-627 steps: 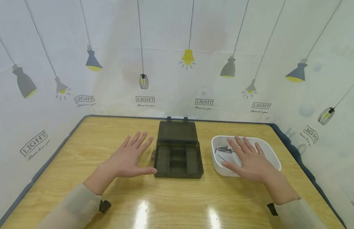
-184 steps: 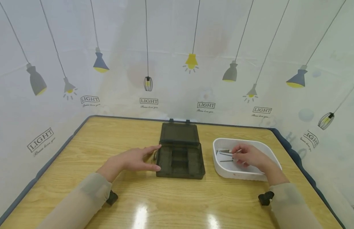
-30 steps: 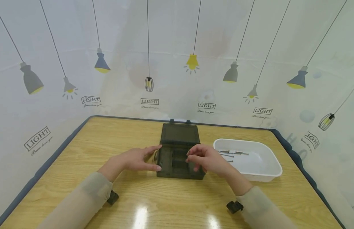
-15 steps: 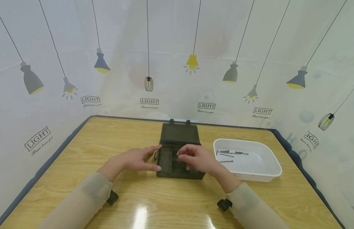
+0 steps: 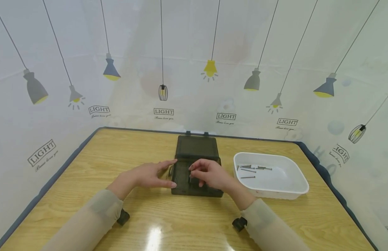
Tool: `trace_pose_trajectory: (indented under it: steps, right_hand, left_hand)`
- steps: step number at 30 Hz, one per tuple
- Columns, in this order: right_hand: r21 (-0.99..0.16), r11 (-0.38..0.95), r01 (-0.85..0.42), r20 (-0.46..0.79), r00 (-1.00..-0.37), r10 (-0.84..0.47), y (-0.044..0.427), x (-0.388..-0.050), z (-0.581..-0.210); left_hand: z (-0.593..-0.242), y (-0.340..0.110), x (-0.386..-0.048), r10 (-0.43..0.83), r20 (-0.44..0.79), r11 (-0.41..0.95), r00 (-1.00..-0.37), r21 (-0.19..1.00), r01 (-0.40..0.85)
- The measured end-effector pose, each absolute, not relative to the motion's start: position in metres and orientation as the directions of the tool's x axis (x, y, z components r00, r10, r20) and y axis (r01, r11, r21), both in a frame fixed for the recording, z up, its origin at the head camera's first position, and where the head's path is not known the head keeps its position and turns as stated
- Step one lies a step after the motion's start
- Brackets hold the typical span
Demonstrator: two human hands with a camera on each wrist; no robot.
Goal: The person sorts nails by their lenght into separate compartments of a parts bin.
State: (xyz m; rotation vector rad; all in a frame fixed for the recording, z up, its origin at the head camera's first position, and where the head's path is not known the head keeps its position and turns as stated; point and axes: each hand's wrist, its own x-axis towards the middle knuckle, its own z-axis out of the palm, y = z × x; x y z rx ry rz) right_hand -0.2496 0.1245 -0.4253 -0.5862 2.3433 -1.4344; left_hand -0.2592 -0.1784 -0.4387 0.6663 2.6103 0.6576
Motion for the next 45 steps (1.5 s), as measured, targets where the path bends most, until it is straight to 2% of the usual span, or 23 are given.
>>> trace_pose_trajectory:
  steps: [25,35,45]
  right_hand:
    - [-0.887,0.428,-0.173,-0.070,-0.866,-0.495,0.128,-0.249,-0.425]
    - [-0.885,0.424,-0.192,-0.055,-0.861,-0.506,0.172,-0.235,-0.403]
    - [-0.859,0.485,-0.162,-0.049,-0.918,-0.394,0.239,-0.239,-0.395]
  left_hand:
    - [-0.439,-0.178,-0.259,0.517,-0.230,0.784,-0.824,0.514,0.349]
    - [-0.438,-0.179,-0.258,0.532,-0.206,0.771,-0.822,0.519,0.369]
    - [-0.438,-0.179,-0.257,0.538,-0.209,0.769,-0.816,0.518,0.375]
